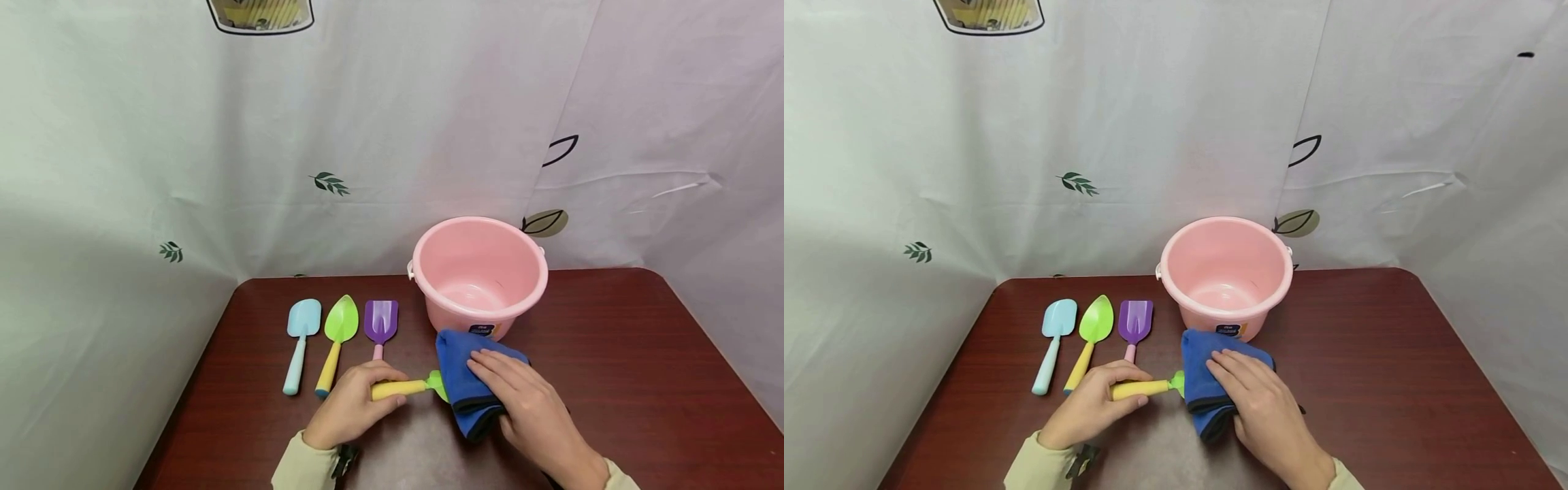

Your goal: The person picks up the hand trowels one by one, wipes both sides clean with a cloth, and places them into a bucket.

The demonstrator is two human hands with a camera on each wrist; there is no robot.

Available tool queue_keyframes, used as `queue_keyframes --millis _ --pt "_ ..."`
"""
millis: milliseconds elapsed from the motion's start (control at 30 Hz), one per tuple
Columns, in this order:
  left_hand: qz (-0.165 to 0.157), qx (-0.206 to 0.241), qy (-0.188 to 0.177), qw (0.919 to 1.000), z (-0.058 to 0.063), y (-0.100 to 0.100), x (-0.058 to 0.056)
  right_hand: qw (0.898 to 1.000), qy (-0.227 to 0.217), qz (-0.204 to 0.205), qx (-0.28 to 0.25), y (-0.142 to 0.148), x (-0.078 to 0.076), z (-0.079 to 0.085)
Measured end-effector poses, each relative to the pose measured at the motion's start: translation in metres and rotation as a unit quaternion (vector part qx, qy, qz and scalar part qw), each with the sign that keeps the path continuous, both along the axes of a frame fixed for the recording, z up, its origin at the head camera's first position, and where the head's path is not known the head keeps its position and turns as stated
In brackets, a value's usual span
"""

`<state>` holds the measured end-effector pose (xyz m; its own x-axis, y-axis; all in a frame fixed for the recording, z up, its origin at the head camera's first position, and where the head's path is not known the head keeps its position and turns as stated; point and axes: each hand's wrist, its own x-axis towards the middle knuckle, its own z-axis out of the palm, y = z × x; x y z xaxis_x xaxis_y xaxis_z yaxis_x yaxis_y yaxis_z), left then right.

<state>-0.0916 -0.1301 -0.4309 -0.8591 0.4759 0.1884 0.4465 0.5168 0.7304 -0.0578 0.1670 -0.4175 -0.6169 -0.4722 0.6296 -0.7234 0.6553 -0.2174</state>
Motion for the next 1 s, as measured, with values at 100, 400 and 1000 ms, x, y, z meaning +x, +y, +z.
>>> queue_keyframes --millis 100,400,1000 --pt "-0.003 0.003 0.008 1.0 0.0 0.002 0.0 1.0 0.014 0.013 -0.005 -0.003 -0.001 -0.001" --pt "-0.005 0.012 0.01 0.9999 0.0 0.004 0.0 0.999 0.014 0.038 0.002 -0.012 0.002 0.001" --pt "-0.029 0.034 0.007 0.999 -0.004 0.005 -0.002 0.994 -0.043 0.043 0.096 -0.017 0.005 -0.009"
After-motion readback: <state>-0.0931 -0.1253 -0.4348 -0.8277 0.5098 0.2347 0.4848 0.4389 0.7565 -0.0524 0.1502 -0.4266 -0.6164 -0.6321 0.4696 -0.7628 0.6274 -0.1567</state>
